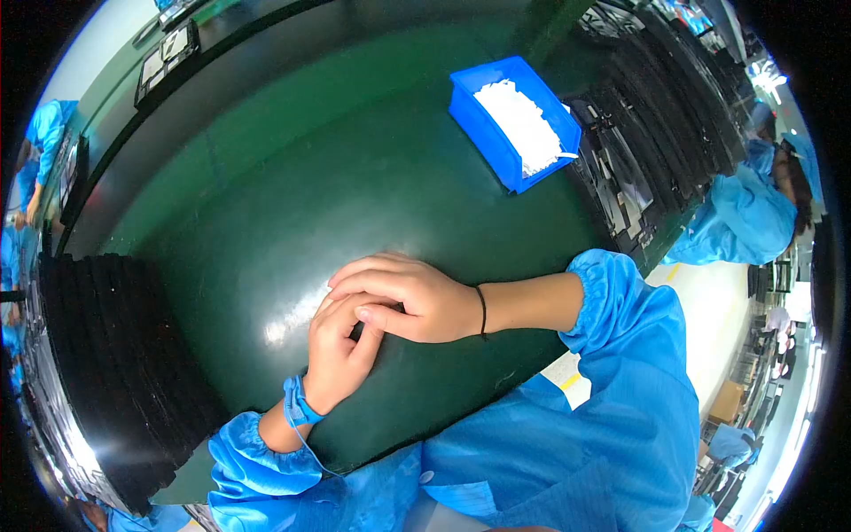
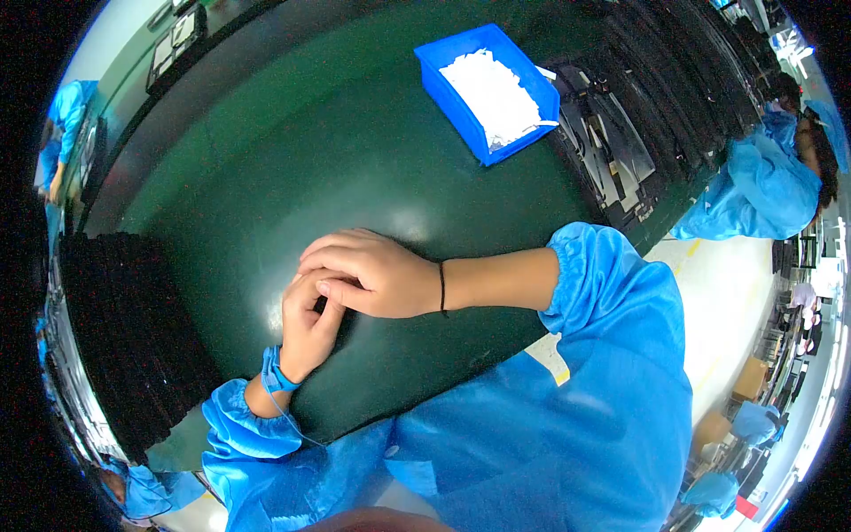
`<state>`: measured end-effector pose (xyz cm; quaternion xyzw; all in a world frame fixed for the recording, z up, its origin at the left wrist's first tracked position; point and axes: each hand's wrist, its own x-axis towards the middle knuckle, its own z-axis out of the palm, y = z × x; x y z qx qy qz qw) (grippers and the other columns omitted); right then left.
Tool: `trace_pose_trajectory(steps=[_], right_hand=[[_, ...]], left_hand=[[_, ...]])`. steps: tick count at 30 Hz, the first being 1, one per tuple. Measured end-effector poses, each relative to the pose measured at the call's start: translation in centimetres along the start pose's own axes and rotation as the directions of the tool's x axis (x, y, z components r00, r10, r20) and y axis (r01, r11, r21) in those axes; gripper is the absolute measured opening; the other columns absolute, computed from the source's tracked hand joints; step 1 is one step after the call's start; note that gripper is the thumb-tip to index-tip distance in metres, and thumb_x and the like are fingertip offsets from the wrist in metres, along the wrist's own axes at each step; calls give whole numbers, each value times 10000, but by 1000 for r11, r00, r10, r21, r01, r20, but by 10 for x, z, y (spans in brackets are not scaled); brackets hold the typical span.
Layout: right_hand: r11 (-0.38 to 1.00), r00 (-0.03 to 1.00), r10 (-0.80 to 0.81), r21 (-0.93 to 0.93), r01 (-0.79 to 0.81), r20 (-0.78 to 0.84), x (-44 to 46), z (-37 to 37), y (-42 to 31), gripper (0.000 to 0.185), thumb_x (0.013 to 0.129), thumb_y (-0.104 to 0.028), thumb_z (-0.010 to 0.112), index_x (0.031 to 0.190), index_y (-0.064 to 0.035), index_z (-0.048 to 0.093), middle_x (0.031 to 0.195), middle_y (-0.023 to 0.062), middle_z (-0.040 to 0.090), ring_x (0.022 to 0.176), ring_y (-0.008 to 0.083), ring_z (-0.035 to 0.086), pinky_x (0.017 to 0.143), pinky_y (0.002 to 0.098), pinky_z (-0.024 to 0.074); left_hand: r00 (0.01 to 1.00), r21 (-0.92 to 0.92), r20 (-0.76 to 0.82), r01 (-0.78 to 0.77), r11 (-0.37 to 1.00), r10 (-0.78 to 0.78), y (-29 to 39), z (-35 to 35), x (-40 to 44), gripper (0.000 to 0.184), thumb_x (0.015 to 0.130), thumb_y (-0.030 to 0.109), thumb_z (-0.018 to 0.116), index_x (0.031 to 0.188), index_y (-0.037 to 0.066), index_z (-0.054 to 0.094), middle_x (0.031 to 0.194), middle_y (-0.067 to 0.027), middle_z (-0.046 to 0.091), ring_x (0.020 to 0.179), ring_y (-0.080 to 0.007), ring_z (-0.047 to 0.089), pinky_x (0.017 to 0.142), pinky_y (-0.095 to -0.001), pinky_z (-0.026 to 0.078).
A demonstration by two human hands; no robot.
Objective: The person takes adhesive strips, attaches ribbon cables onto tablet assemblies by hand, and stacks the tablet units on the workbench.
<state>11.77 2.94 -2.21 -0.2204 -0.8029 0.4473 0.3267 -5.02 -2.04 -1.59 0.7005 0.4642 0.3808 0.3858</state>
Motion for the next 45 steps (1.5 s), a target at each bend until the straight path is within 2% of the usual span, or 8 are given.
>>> trace_pose_trajectory(steps=[18,30,32,34,38,40,43,45], right_hand=[[995,994,99,-32,-97,51,1,-4,-3,300,899,-87,530,1187,-24,583,1246,136,564,1145,280,541,979,375,423],[999,999,44,-33,-43,29,4,-9,1,280,894,-111,563,1159,-26,595,1208,130,581,1117,282,553,951,386,438],[927,985,-84,-351,133,151,9,-30,-8,264,856,-154,625,1098,-48,626,1114,101,626,1067,269,580,885,387,462],[629,951,-221,-714,309,217,18,-64,-22,99,814,-184,641,874,-105,637,921,22,638,946,248,600,814,370,468],[208,934,-320,-973,-96,-161,7,-156,-50,31,772,-110,672,800,-114,686,791,42,660,810,266,614,739,398,463],[-21,933,-48,-934,-357,-356,-20,-184,-55,82,794,-205,662,838,-168,720,786,21,663,762,225,598,678,380,441],[34,765,280,-790,-612,-580,-43,-197,-51,125,792,-235,656,873,-161,716,784,32,685,770,230,658,658,363,480],[66,745,345,-777,-626,-571,-46,-199,-47,120,789,-234,655,866,-161,712,790,34,689,769,237,665,652,360,489]], left_hand=[[995,-29,-15,-101,994,101,-9,3,0,142,829,75,604,958,43,654,966,-141,661,950,-343,605,848,-422,472],[994,-21,-46,-96,995,95,-8,3,3,110,828,66,603,921,28,648,917,-124,662,877,-323,607,784,-396,475],[995,-5,-11,-98,995,98,-6,1,5,102,833,67,604,915,32,654,892,-111,666,848,-306,607,769,-382,474],[996,6,17,-91,996,91,-4,0,6,95,837,67,605,908,35,659,866,-98,670,819,-290,606,754,-368,474],[997,-36,14,-73,997,74,-4,-1,6,101,846,62,602,914,46,675,808,-72,674,774,-254,602,726,-348,473],[997,-48,5,-74,996,74,-5,-1,3,107,848,59,600,920,50,679,801,-69,674,772,-248,603,724,-348,474],[996,-48,5,-88,995,88,-6,-4,-1,110,847,56,598,920,49,680,806,-73,675,771,-248,604,722,-349,474],[996,-28,20,-81,996,82,-5,-4,1,111,848,53,595,918,48,681,807,-74,675,772,-246,604,726,-348,474]])
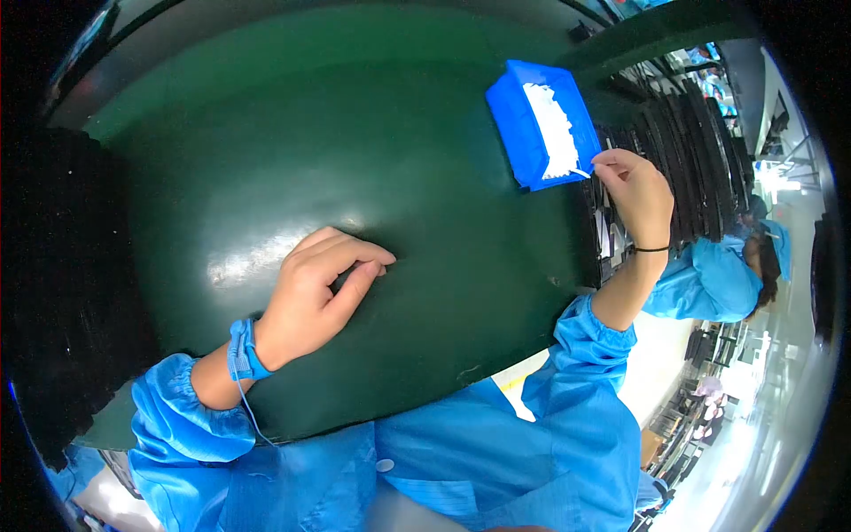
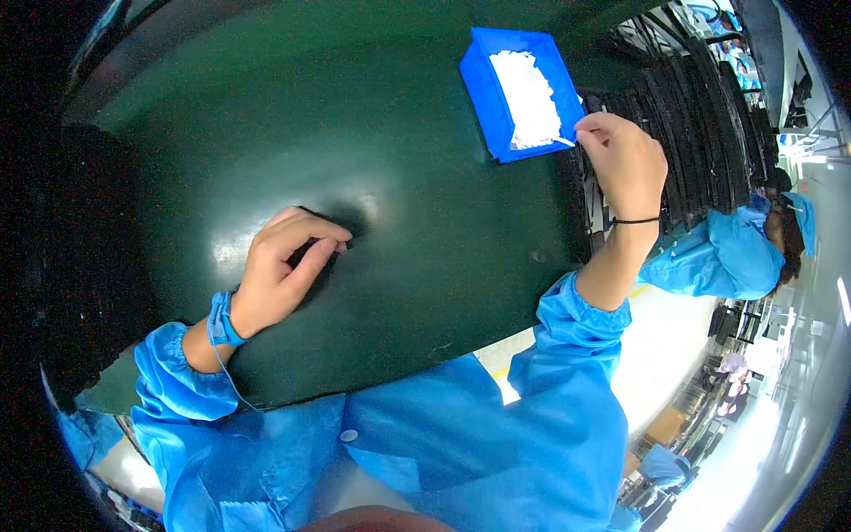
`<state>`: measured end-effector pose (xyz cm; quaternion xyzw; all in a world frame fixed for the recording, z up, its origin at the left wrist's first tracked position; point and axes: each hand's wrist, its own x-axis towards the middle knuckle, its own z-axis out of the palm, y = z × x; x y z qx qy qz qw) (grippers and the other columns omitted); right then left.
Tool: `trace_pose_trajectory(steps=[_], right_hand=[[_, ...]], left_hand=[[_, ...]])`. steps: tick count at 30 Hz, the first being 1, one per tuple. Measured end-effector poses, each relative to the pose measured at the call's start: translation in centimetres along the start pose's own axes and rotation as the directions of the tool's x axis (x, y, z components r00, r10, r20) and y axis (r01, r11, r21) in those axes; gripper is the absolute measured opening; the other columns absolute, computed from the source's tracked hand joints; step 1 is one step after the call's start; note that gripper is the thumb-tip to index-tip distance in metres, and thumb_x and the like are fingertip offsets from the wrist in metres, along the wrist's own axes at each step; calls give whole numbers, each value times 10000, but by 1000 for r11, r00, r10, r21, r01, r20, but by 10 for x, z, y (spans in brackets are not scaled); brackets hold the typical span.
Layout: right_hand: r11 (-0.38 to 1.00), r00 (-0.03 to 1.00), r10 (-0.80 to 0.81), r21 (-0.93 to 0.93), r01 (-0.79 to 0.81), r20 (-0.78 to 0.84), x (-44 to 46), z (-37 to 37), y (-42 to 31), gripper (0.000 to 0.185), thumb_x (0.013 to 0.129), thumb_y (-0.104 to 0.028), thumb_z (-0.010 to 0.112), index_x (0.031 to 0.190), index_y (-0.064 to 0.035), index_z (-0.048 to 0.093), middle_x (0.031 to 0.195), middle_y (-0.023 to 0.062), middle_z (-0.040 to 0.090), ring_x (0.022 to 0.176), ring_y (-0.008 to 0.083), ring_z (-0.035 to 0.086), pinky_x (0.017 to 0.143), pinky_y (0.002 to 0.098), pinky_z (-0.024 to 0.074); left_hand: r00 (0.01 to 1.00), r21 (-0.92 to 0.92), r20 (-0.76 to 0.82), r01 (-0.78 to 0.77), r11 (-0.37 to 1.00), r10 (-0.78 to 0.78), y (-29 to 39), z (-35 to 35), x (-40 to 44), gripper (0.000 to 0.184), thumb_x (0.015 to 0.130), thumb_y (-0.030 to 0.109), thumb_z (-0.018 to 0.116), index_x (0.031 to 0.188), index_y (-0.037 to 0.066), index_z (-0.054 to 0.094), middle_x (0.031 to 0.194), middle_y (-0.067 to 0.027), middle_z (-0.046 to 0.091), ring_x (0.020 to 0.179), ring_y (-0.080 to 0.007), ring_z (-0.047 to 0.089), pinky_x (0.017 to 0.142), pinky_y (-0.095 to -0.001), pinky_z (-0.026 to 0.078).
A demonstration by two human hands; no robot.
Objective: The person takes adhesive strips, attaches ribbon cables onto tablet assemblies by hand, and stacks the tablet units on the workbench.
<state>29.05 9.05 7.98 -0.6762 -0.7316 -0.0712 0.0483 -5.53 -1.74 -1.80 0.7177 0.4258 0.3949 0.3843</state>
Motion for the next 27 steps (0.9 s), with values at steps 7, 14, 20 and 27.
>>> trace_pose_trajectory(steps=[7,14,20,27], right_hand=[[987,980,155,-66,-148,124,-5,-5,-7,202,777,-350,671,805,-153,709,772,45,692,759,262,671,647,358,507],[983,945,178,-82,-162,275,5,11,7,306,775,-442,660,784,-139,705,718,64,681,730,269,671,648,381,505],[989,965,147,-32,-143,217,1,5,4,269,791,-394,655,798,-127,690,727,64,676,712,261,666,623,374,494],[936,961,-26,332,120,-274,6,34,-25,164,828,-236,637,860,-83,687,785,145,664,734,333,658,638,405,518]], left_hand=[[1000,11,-5,-11,1000,11,-1,1,-2,98,841,48,611,910,43,681,803,-78,673,763,-246,603,717,-344,464],[1000,24,4,-6,1000,6,1,1,-2,94,837,44,616,905,41,681,805,-75,672,758,-246,602,714,-339,464],[1000,15,-10,-21,1000,21,0,1,-3,95,837,43,609,901,44,680,807,-77,668,754,-248,600,713,-342,465],[999,46,26,-22,999,21,4,-3,-7,96,836,63,608,896,37,679,804,-79,663,751,-258,594,709,-346,457]])
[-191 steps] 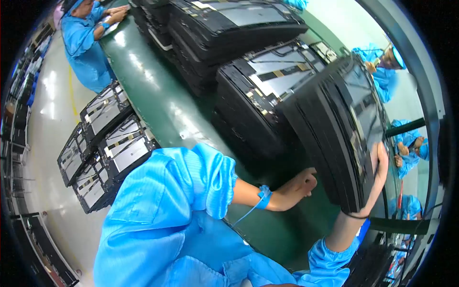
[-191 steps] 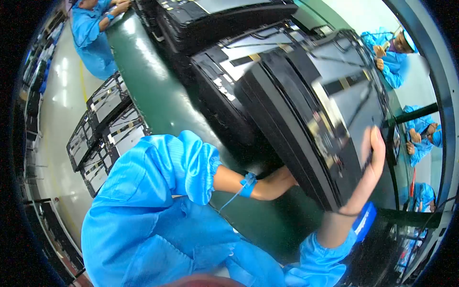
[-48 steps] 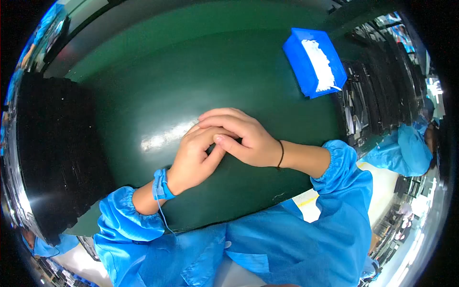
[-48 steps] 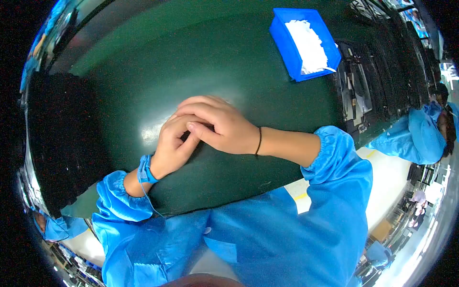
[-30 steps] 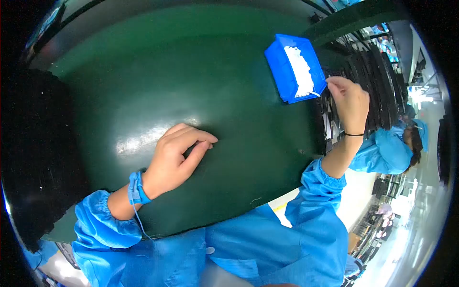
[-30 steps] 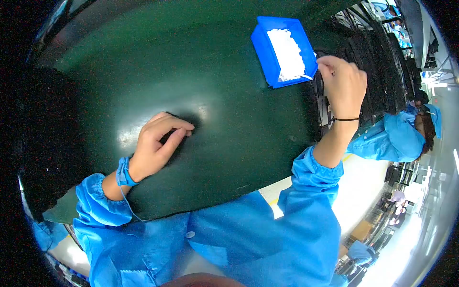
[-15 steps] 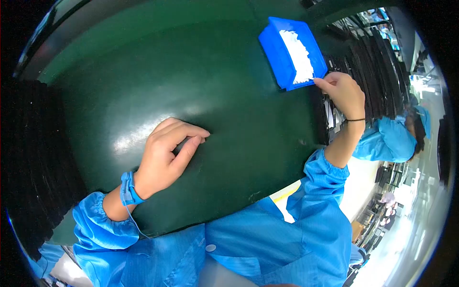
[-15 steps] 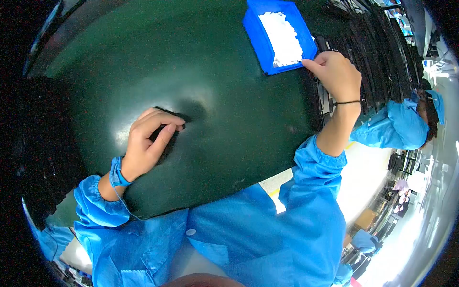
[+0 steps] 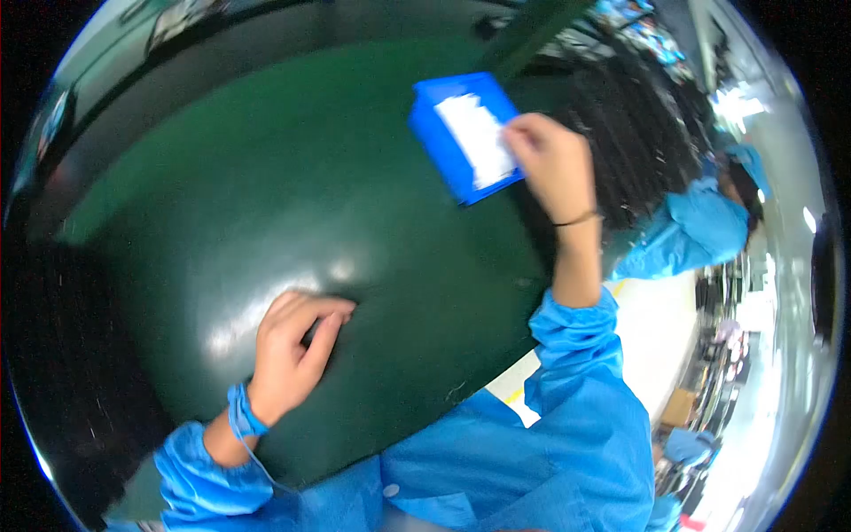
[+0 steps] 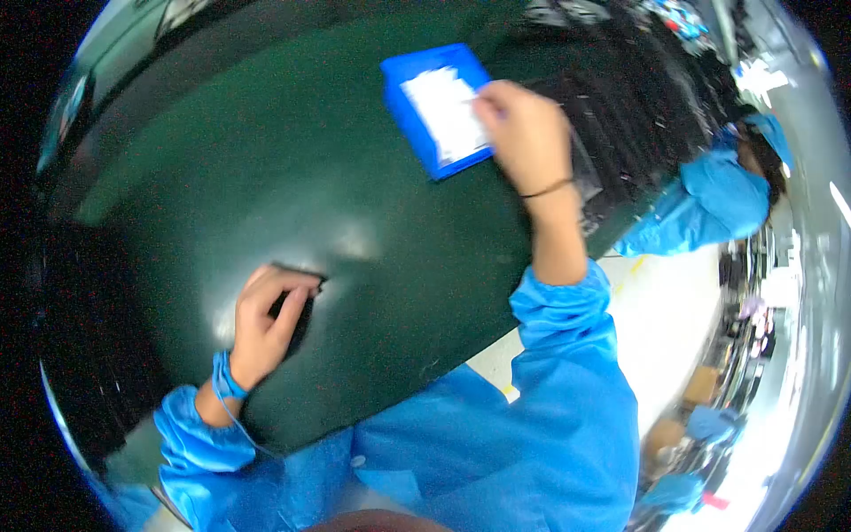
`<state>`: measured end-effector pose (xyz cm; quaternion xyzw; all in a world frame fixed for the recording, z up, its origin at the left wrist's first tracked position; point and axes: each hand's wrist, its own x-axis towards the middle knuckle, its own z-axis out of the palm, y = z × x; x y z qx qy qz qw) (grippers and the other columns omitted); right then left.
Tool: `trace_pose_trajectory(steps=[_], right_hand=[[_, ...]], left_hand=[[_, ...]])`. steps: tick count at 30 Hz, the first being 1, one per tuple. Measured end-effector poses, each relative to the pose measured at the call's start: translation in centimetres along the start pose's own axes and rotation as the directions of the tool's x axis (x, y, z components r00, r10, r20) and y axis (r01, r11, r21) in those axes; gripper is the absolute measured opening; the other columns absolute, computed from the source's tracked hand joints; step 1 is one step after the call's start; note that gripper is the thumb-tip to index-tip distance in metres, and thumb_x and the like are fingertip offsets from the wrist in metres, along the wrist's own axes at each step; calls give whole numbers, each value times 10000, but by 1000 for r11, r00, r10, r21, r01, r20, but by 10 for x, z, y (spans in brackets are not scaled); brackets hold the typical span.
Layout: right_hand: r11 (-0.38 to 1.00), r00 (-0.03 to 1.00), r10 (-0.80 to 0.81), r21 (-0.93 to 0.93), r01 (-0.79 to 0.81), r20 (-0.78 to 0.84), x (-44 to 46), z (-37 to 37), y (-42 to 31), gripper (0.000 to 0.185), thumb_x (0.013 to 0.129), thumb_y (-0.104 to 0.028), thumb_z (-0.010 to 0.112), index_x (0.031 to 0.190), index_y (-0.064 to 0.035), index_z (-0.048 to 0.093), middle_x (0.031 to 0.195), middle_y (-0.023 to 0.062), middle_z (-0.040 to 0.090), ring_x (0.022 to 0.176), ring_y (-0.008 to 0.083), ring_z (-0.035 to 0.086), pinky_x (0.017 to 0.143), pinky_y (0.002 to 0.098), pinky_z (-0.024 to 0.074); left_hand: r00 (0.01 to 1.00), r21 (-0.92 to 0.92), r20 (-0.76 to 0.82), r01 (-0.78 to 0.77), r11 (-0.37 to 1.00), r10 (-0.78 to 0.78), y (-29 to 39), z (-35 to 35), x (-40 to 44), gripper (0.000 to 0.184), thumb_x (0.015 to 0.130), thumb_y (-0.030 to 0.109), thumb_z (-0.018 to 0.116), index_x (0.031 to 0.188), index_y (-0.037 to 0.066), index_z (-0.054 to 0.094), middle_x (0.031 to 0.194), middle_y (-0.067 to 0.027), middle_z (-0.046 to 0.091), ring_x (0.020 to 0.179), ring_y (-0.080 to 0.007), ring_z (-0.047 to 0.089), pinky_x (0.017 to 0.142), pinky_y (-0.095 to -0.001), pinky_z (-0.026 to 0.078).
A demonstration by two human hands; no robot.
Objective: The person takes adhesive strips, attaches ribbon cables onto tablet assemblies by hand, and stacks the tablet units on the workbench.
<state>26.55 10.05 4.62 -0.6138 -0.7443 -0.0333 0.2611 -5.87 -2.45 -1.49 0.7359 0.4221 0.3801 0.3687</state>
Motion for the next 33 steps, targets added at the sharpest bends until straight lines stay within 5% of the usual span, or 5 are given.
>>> trace_pose_trajectory(steps=[4,7,14,25,33], right_hand=[[980,976,-201,-19,200,-78,4,26,-6,87,804,-94,637,867,-49,675,810,162,656,735,338,643,671,401,520],[982,982,-182,-42,183,45,3,27,-14,176,794,-53,626,965,-16,647,936,173,655,857,347,630,760,411,513],[996,950,-76,-28,88,302,-6,8,-24,455,741,-176,660,1169,-45,579,1168,133,591,1101,329,543,936,396,454],[985,949,-62,-134,108,309,-4,36,-14,652,664,-107,725,1276,-89,502,1144,112,573,997,329,565,794,413,526],[966,961,-93,-211,151,261,2,37,-23,461,700,-131,724,1127,-87,555,916,124,624,883,319,622,720,421,519]], left_hand=[[999,-14,-14,46,999,-46,5,-1,1,97,842,52,596,888,37,680,813,-80,669,761,-250,595,718,-348,452],[999,5,-16,49,999,-49,7,-5,0,96,846,57,595,885,41,680,818,-79,672,764,-251,596,721,-346,450],[998,-10,-24,54,998,-54,14,-7,0,98,846,66,595,869,36,685,818,-83,681,773,-258,597,723,-347,455],[998,-23,-24,54,998,-55,16,-4,0,88,846,64,606,865,49,691,811,-64,693,782,-239,600,752,-336,455],[999,-3,-28,46,999,-46,19,-5,-3,87,855,69,606,879,51,688,811,-60,690,784,-234,593,747,-331,451]])
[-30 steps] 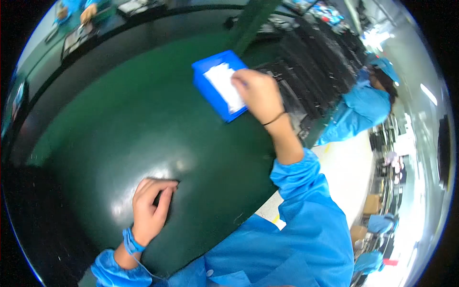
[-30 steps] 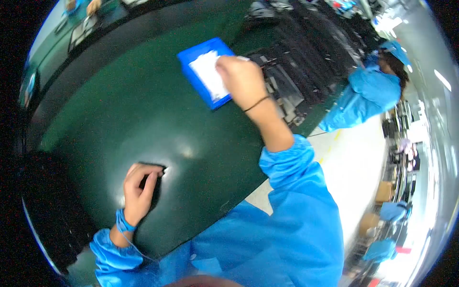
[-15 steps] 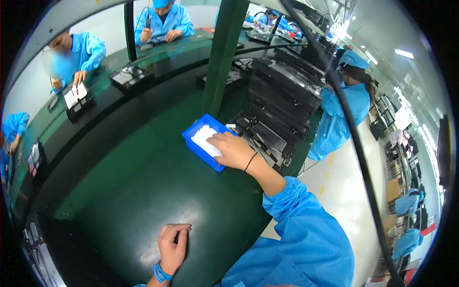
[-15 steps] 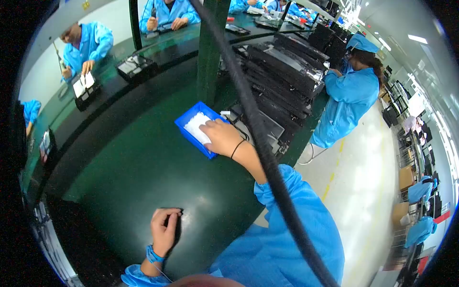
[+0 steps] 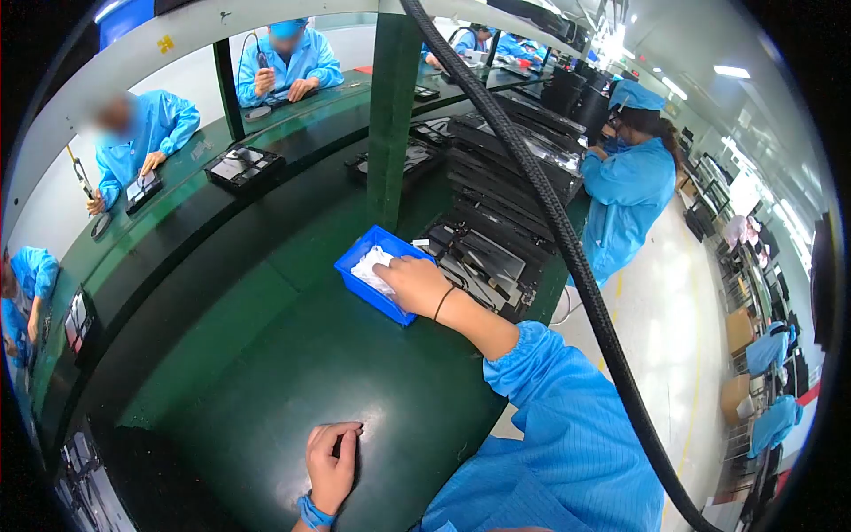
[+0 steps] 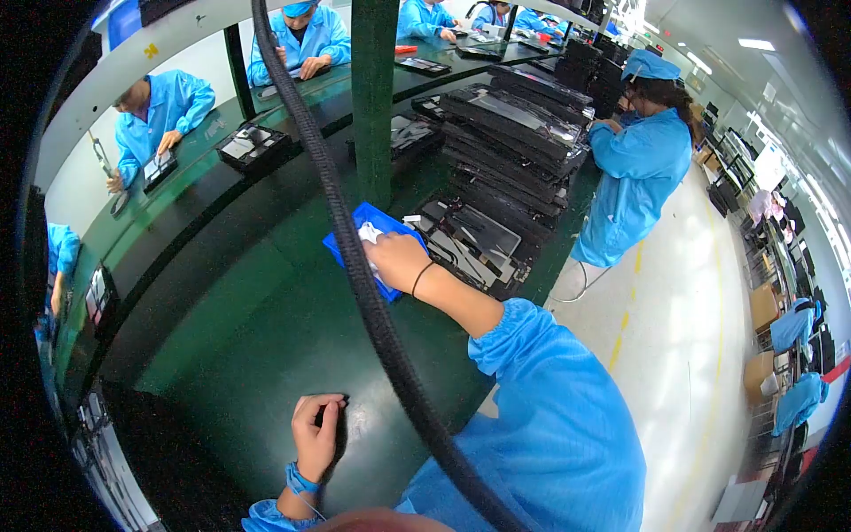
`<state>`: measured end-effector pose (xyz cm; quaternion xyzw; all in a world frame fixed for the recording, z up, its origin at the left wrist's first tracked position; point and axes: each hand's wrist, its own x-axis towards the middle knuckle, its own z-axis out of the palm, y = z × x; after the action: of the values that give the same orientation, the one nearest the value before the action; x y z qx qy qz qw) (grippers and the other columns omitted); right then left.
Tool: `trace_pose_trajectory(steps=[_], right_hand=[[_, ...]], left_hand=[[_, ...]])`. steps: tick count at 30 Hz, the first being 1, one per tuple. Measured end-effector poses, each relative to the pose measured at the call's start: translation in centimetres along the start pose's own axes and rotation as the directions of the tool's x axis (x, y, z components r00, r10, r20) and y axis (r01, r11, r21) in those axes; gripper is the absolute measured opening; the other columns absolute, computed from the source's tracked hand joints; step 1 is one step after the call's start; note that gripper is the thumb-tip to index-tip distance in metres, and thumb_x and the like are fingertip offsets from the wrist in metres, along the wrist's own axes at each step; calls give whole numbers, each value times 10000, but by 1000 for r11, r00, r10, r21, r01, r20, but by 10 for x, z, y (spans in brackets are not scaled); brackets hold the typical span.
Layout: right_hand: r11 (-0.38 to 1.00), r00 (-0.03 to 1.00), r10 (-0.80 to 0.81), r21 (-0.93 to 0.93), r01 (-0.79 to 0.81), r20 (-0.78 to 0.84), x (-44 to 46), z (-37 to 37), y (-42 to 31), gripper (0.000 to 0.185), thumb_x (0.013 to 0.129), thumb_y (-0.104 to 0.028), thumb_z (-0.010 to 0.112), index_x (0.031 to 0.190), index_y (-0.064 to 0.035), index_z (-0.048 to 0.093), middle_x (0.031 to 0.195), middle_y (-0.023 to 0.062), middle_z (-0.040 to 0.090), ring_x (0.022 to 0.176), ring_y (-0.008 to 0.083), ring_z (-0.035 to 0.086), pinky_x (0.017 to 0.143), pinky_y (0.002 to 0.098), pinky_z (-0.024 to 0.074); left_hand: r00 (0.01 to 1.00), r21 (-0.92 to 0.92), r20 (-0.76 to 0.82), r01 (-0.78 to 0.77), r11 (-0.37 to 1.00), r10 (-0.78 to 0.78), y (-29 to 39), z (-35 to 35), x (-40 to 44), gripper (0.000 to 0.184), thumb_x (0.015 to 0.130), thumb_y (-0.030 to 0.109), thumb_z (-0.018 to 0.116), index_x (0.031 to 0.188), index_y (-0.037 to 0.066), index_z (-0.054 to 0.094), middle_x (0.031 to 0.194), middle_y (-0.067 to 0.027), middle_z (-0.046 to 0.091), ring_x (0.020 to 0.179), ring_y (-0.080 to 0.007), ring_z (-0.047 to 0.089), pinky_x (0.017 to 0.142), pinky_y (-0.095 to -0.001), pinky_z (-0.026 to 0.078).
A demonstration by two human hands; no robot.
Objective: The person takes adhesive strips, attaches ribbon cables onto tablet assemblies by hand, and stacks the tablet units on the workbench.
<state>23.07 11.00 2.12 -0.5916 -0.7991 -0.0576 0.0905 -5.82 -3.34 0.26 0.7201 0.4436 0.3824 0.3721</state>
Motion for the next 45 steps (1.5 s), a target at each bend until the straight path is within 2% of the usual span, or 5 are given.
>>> trace_pose_trajectory(steps=[4,12,33,41,45], right_hand=[[1000,996,-15,-1,15,-83,3,-6,-3,155,741,-63,595,895,-50,612,805,150,649,780,322,645,661,426,512],[1000,979,-6,5,7,-203,5,-6,1,109,717,-41,578,814,-50,627,717,155,639,729,328,646,621,445,514],[988,974,57,155,-23,-221,-2,-17,37,316,788,-153,642,1095,-75,641,942,222,654,870,402,625,779,466,502],[990,969,-137,-45,130,-207,1,2,23,520,755,-159,670,1256,-142,534,1003,147,670,911,333,645,750,421,522],[996,998,-22,-86,17,-56,10,-5,13,355,800,-195,621,1155,-203,626,955,164,674,856,360,644,726,443,515]], left_hand=[[1000,-20,12,2,1000,-2,0,-1,-2,109,867,60,588,891,13,683,822,-84,681,813,-224,591,759,-324,452],[1000,-1,0,8,1000,-8,-2,2,-3,98,857,69,598,878,43,691,816,-66,684,799,-237,594,749,-333,458],[997,-17,8,-71,997,71,-20,15,5,95,870,74,591,903,44,675,843,-71,676,812,-238,601,767,-338,447],[998,-20,21,-63,998,63,-20,16,5,92,867,64,599,913,37,674,855,-76,674,820,-235,600,766,-335,449],[998,-19,32,-48,999,49,-19,15,4,91,863,60,605,917,33,673,862,-80,672,827,-236,600,768,-335,451]])
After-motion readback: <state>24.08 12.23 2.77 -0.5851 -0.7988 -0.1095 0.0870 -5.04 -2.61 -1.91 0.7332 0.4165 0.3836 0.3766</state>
